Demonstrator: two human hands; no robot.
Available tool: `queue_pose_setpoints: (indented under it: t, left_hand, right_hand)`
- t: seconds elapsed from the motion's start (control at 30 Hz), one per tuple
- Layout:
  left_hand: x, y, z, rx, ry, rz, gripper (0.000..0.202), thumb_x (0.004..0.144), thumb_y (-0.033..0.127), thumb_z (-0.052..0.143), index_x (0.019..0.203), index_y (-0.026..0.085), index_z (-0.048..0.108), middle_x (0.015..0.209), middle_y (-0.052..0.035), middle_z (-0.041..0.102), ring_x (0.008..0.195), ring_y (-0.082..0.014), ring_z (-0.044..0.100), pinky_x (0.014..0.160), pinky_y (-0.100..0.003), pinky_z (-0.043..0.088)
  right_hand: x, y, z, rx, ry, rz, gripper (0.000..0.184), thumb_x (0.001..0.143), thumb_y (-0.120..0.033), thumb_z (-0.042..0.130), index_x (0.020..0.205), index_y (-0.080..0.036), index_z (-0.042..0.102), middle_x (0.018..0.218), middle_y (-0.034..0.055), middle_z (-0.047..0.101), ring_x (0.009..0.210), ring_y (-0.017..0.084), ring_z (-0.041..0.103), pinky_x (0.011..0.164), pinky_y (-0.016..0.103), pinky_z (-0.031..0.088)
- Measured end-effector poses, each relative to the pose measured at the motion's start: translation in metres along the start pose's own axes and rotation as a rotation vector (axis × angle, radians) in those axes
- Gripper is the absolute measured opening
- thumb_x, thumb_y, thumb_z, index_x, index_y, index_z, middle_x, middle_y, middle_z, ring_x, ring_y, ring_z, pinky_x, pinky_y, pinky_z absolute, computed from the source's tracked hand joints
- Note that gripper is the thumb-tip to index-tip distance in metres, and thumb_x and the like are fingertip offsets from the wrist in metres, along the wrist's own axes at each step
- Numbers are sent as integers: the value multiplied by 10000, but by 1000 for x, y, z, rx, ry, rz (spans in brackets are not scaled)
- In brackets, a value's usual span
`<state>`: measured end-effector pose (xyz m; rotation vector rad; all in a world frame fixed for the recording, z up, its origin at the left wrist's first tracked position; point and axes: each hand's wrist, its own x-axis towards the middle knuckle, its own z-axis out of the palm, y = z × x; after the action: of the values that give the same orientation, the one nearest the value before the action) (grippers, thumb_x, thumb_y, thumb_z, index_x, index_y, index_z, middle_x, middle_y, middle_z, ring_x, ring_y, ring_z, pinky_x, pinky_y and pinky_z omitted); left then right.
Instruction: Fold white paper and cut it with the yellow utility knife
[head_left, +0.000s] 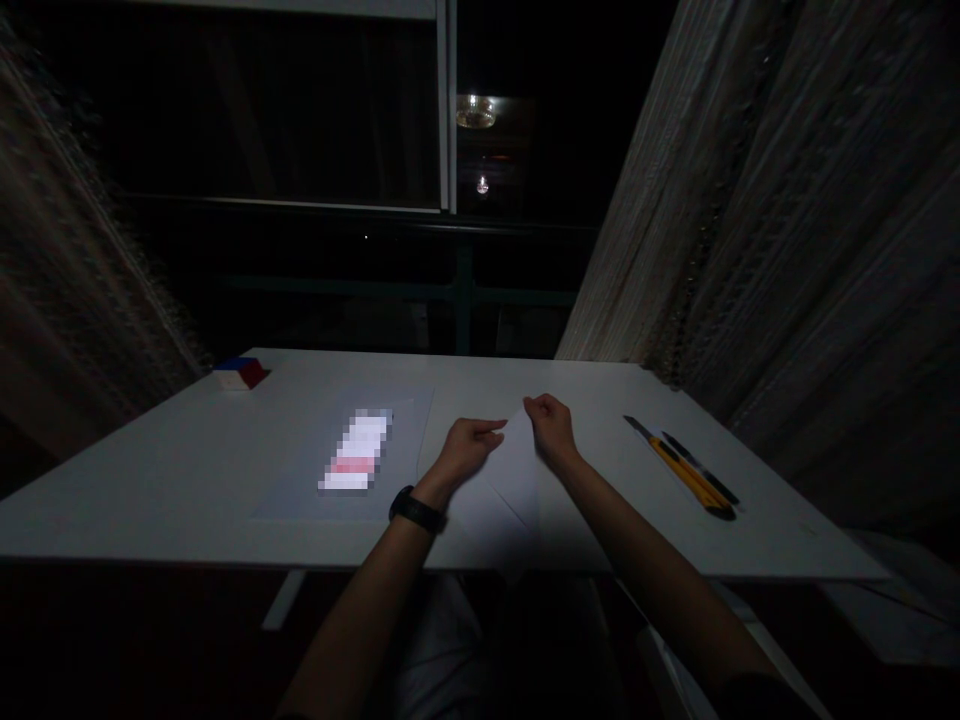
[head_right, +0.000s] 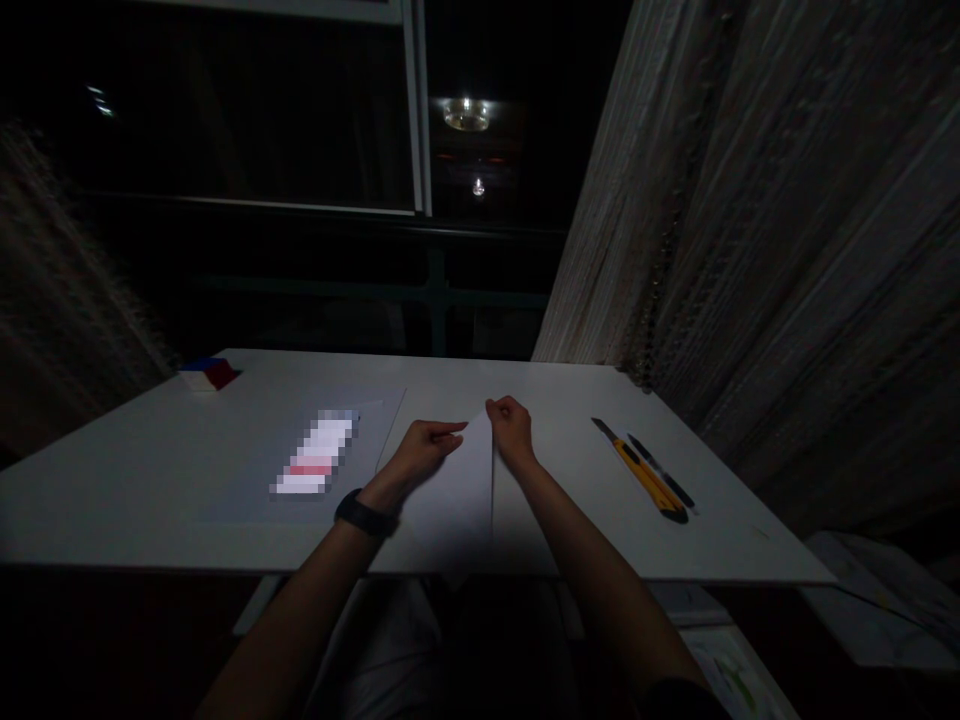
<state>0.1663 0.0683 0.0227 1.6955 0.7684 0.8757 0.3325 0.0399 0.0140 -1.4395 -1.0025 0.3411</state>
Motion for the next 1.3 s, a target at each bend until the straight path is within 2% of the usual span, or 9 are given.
queue_pose_setpoints:
  t: [0.23, 0.4, 0.47, 0.57, 0.63, 0.77, 0.93, 1.13, 1.3]
  left_hand:
    - [2, -2, 1, -27, -31, -31, 321, 719, 147, 634, 1030, 99, 694, 789, -77, 713, 639, -130, 580, 630, -242, 448]
    - [6, -9, 1, -76, -22, -18, 342, 717, 166, 640, 1047, 92, 685, 882, -108, 721, 731, -165, 629, 680, -262, 472]
    - [8, -13, 0, -91, 18, -13, 352, 722, 185, 638, 1061, 101, 680, 908, -111, 721, 773, -181, 640, 702, -272, 478]
    - [11, -18, -2, -109, 137, -12, 359, 725, 203, 643, 1069, 108, 677, 952, -116, 715, 832, -198, 649, 740, -284, 483]
    - [13, -19, -3, -123, 191, -16, 356, 719, 214, 658, 1059, 112, 682, 973, -118, 711, 859, -206, 651, 763, -289, 484]
    - [14, -18, -4, -167, 199, -23, 356, 700, 233, 691, 1040, 125, 693, 965, -112, 714, 868, -214, 657, 790, -297, 483]
    - [14, -17, -5, -193, 243, -35, 361, 699, 232, 683, 1041, 119, 693, 941, -117, 718, 857, -222, 662, 766, -299, 491]
    - [11, -9, -5, -292, 241, -80, 393, 661, 237, 717, 1022, 85, 692, 867, -125, 722, 773, -211, 664, 702, -285, 494]
    - [6, 1, -5, -424, 215, -145, 413, 617, 251, 763, 989, 86, 693, 812, -112, 719, 699, -188, 653, 670, -282, 494]
  right_hand:
    - [-1, 2, 3, -5, 35, -66, 271, 746, -442, 538, 634, -195, 539, 616, -1, 594, 619, 158, 530, 600, 268, 396]
    - [-3, -2, 4, 70, 16, -108, 323, 770, -501, 542, 680, -192, 569, 673, 16, 627, 609, 149, 543, 576, 261, 404]
    - [-3, -3, 4, 150, -62, -40, 370, 738, -556, 564, 656, -196, 540, 595, -2, 582, 543, 136, 510, 517, 252, 385]
    - [-5, -3, 4, 236, -232, 124, 444, 656, -612, 623, 578, -191, 506, 476, -34, 483, 438, 106, 426, 429, 237, 315]
    - [-7, -4, 4, 229, -281, 157, 465, 596, -604, 679, 525, -178, 508, 442, -39, 453, 416, 89, 390, 414, 232, 284]
    - [-10, -6, 5, 207, -240, 137, 473, 542, -587, 720, 478, -173, 501, 424, -37, 451, 422, 83, 378, 419, 234, 279]
    - [-11, -7, 5, 226, -302, 205, 451, 539, -578, 722, 518, -162, 549, 462, -15, 505, 447, 105, 437, 440, 248, 320]
    - [-9, 1, 5, 328, -326, 266, 401, 566, -527, 736, 563, -155, 585, 501, -9, 541, 455, 108, 459, 440, 244, 320]
    - [-9, 2, 3, 313, -355, 259, 389, 559, -508, 748, 530, -158, 581, 467, -23, 504, 433, 94, 415, 437, 244, 291]
